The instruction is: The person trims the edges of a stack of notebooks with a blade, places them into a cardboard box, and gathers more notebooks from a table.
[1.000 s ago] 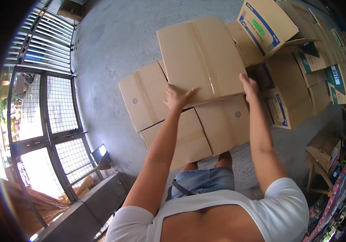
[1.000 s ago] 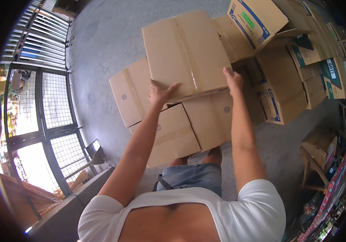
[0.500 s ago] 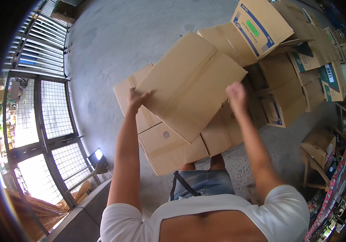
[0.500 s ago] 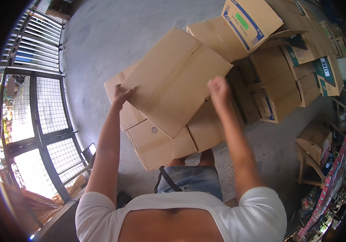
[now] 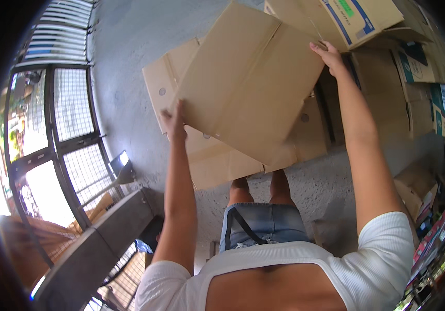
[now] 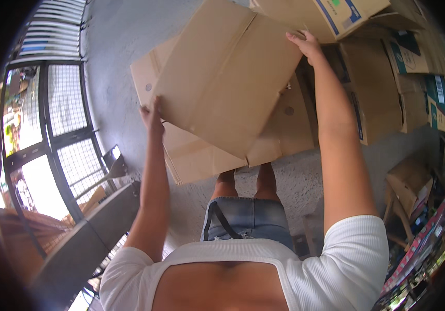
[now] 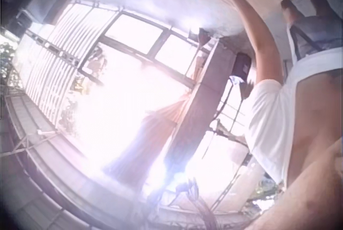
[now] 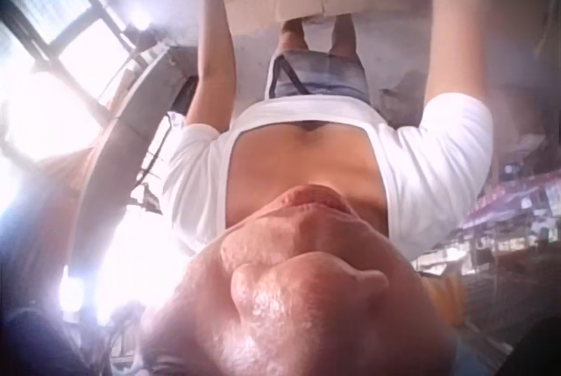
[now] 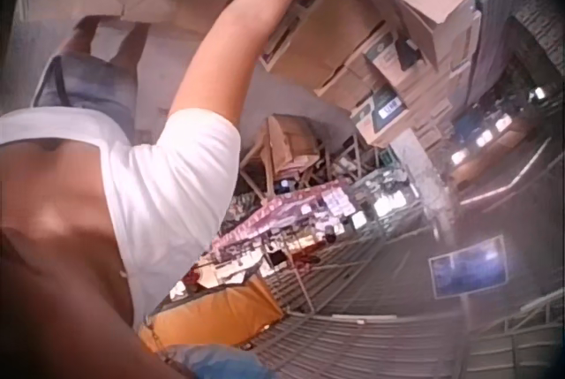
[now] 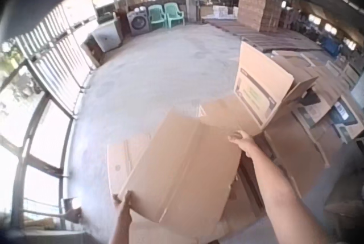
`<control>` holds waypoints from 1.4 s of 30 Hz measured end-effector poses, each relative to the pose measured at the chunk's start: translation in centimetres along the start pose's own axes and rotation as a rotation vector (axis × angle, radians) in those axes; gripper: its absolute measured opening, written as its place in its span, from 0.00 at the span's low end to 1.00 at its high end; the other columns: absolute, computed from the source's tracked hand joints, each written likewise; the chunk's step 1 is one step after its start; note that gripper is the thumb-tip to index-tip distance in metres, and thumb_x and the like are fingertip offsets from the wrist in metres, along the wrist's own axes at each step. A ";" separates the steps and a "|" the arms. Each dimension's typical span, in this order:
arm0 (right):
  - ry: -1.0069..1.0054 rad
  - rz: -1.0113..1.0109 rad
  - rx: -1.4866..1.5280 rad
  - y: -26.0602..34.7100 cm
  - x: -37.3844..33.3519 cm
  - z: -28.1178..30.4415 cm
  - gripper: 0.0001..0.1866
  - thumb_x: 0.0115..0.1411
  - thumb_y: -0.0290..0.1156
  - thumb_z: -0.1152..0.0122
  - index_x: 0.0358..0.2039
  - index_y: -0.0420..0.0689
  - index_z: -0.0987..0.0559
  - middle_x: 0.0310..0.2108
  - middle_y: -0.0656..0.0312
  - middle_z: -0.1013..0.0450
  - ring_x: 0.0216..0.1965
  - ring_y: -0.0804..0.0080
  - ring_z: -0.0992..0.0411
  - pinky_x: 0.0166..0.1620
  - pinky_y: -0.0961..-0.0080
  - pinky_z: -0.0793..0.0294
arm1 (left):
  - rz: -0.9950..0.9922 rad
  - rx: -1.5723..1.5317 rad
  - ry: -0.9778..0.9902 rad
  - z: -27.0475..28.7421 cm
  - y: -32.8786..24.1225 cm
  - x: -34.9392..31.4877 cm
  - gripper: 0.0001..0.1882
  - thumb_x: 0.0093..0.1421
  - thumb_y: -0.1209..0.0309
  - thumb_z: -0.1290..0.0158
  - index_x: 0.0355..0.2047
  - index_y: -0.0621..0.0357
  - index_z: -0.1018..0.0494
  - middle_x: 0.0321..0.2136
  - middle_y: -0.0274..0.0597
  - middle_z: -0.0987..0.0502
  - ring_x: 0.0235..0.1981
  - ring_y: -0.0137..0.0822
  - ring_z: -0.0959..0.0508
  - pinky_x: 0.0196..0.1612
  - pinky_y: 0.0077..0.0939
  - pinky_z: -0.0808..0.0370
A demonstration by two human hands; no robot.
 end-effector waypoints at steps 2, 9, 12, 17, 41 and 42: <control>0.077 0.006 0.004 1.2 0.3 -1.4 0.42 0.42 0.53 0.31 0.52 0.40 0.33 0.47 0.52 0.31 0.48 0.65 0.32 0.49 0.70 0.33 | 0.055 0.052 -0.081 3.6 3.7 -6.5 0.23 0.52 0.59 0.41 0.37 0.63 0.38 0.32 0.42 0.30 0.34 0.29 0.29 0.36 0.23 0.30; 0.230 -0.008 0.196 2.8 1.2 -7.6 0.33 0.46 0.46 0.32 0.47 0.40 0.33 0.43 0.53 0.31 0.43 0.64 0.30 0.44 0.69 0.30 | 0.269 -0.354 -0.363 3.1 7.0 -20.5 0.30 0.58 0.59 0.47 0.52 0.57 0.51 0.45 0.45 0.36 0.45 0.31 0.34 0.46 0.26 0.34; 0.232 -0.027 0.231 3.5 0.5 -7.0 0.31 0.47 0.43 0.33 0.46 0.40 0.34 0.42 0.54 0.31 0.43 0.65 0.30 0.43 0.69 0.29 | 0.298 -0.541 -0.427 2.4 6.3 -19.1 0.36 0.58 0.60 0.47 0.57 0.52 0.57 0.51 0.47 0.41 0.51 0.34 0.36 0.51 0.30 0.34; 0.054 -0.047 0.249 -0.2 -5.3 -1.6 0.27 0.49 0.42 0.35 0.45 0.40 0.33 0.44 0.55 0.31 0.45 0.67 0.32 0.44 0.69 0.30 | 0.328 -0.475 -0.306 3.9 7.3 -14.7 0.38 0.55 0.63 0.44 0.58 0.49 0.56 0.56 0.47 0.47 0.53 0.40 0.37 0.51 0.36 0.33; -0.594 -0.227 0.003 -18.5 -53.4 0.2 0.31 0.45 0.45 0.34 0.45 0.38 0.30 0.39 0.49 0.29 0.42 0.55 0.30 0.46 0.66 0.32 | 0.001 1.198 0.306 -7.2 1.9 -5.4 0.57 0.45 0.30 0.58 0.62 0.63 0.58 0.60 0.61 0.52 0.60 0.49 0.45 0.59 0.45 0.45; -0.493 -0.205 0.026 -19.7 -54.1 -1.8 0.30 0.46 0.46 0.35 0.44 0.38 0.29 0.38 0.49 0.29 0.41 0.55 0.30 0.46 0.66 0.32 | -0.080 1.232 0.135 -5.9 1.0 -5.5 0.54 0.46 0.32 0.57 0.61 0.60 0.56 0.61 0.58 0.53 0.61 0.48 0.46 0.59 0.49 0.47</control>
Point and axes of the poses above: each hand's wrist, its own x-axis towards the middle knuckle, its own z-axis out of the back of the hand, y = z × x, the point moved 9 cm from there along x, towards the middle knuckle
